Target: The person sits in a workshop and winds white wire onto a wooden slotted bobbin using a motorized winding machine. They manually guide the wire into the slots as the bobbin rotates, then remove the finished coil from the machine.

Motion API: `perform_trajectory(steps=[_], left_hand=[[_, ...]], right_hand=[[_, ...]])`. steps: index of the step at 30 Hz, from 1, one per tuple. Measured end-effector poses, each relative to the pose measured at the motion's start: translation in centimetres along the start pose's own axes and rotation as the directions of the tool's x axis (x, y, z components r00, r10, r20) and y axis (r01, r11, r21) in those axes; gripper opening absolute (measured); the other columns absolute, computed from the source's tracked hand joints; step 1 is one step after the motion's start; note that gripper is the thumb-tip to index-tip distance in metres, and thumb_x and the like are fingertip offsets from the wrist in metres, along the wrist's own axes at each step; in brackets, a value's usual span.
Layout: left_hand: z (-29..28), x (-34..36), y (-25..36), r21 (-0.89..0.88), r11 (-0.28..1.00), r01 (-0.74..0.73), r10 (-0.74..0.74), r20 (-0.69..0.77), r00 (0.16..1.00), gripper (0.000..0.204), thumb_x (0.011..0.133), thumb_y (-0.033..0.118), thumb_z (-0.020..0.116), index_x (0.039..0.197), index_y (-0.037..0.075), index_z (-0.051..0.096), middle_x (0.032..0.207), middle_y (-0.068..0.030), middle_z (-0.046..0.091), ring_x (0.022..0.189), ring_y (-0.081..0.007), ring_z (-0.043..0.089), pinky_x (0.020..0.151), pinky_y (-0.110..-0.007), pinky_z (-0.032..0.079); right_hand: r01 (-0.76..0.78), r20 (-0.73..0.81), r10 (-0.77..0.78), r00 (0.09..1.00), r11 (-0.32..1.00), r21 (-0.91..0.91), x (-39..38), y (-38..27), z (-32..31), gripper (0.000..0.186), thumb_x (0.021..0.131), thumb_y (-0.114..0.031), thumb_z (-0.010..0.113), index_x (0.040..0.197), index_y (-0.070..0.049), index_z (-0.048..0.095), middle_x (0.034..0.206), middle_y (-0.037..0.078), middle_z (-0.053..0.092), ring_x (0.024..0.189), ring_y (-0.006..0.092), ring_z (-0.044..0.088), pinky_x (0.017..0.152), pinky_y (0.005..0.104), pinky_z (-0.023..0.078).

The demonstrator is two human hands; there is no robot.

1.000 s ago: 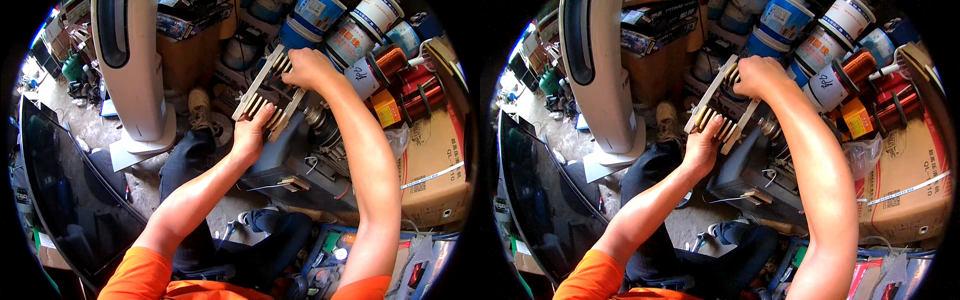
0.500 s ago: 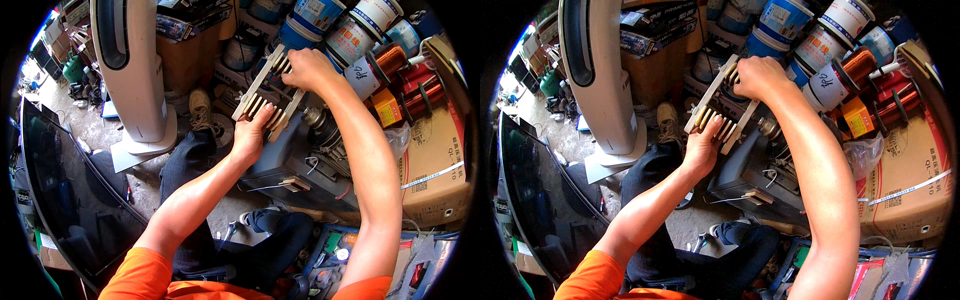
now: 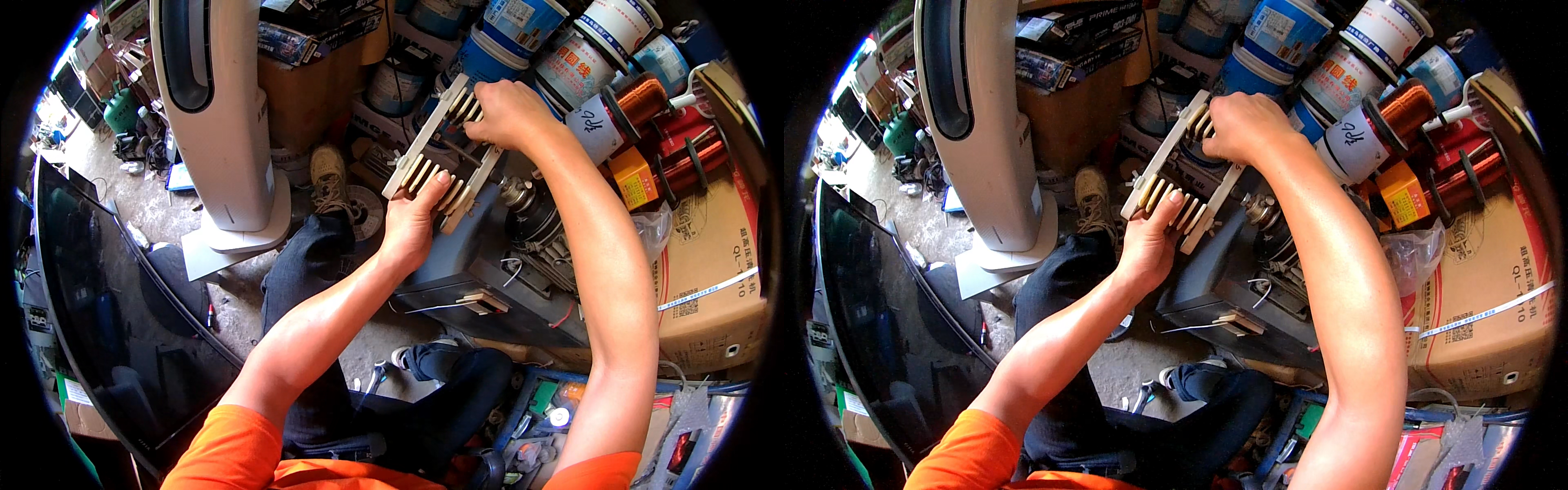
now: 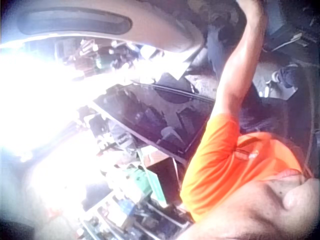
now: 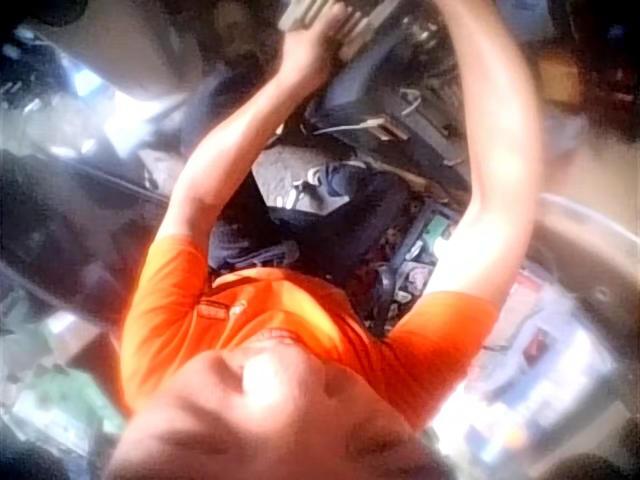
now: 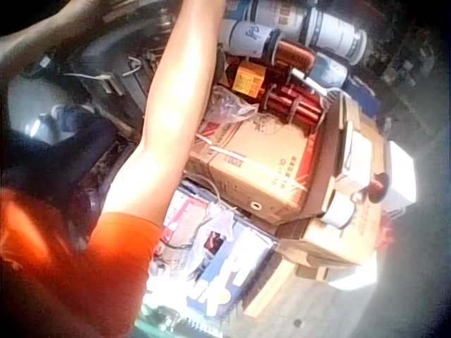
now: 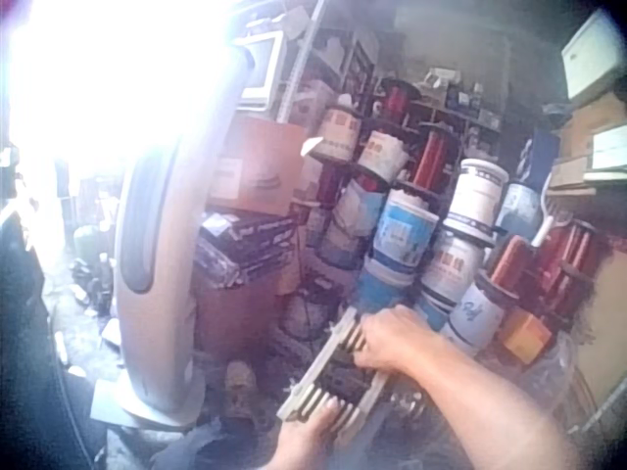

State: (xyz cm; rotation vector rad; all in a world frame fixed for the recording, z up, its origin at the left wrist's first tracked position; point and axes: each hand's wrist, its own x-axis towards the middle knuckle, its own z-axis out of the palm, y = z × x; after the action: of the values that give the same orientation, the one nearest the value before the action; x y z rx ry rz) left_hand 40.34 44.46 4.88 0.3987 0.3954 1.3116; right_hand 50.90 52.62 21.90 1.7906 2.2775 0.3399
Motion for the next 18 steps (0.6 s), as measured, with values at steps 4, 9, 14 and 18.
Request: perform_trajectory(steps=[4, 9, 14, 18], left_hand=[[0.10, -0.17, 0.27, -0.007, 0.999, 0.032, -0.032, -0.009, 0.999, 0.045, 0.083, 0.023, 0.072, 0.119, 0.009, 0.050, 0.109, -0.0021, 0.058, 0.103, -0.0157, 0.056, 0.095, -0.038, 0.043], [0.00, -0.13, 0.23, -0.021, 0.999, 0.044, -0.044, -0.004, 0.999, 0.044, 0.082, 0.023, 0.073, 0.118, 0.009, 0.050, 0.110, -0.0024, 0.058, 0.105, -0.0159, 0.055, 0.096, -0.038, 0.044], [0.24, -0.19, 0.42, -0.014, 1.000, 0.023, -0.022, 0.008, 1.000, 0.043, 0.083, 0.022, 0.073, 0.117, 0.009, 0.051, 0.109, -0.0026, 0.059, 0.103, -0.0158, 0.056, 0.095, -0.037, 0.045], [0.50, -0.18, 0.46, -0.019, 1.000, 0.011, -0.011, 0.004, 1.000, 0.042, 0.083, 0.022, 0.072, 0.116, 0.008, 0.051, 0.108, -0.0029, 0.059, 0.101, -0.0159, 0.057, 0.094, -0.036, 0.046]], right_hand=[[-0.005, -0.003, 0.005, 1.000, 1.000, 0.014, 0.01, -0.04, 0.03, 0.038, 0.071, -0.031, 0.069, 0.089, 0.003, 0.064, 0.091, 0.024, 0.065, 0.090, 0.0373, 0.064, 0.080, 0.0416, 0.051], [0.001, -0.021, 0.000, 1.000, 1.000, 0.009, 0.17, 0.14, 0.30, 0.039, 0.071, -0.031, 0.069, 0.089, 0.003, 0.063, 0.091, 0.024, 0.066, 0.090, 0.0374, 0.063, 0.080, 0.0419, 0.051], [-0.011, -0.005, 0.011, 1.000, 1.000, 0.016, 0.17, 0.26, 0.33, 0.038, 0.071, -0.031, 0.070, 0.089, 0.002, 0.063, 0.091, 0.023, 0.066, 0.089, 0.0373, 0.064, 0.079, 0.0419, 0.051], [-0.036, 0.021, 0.035, 0.999, 0.998, 0.043, 0.18, 0.32, 0.31, 0.039, 0.070, -0.031, 0.070, 0.089, 0.002, 0.064, 0.091, 0.023, 0.066, 0.089, 0.0370, 0.064, 0.079, 0.0417, 0.051]])
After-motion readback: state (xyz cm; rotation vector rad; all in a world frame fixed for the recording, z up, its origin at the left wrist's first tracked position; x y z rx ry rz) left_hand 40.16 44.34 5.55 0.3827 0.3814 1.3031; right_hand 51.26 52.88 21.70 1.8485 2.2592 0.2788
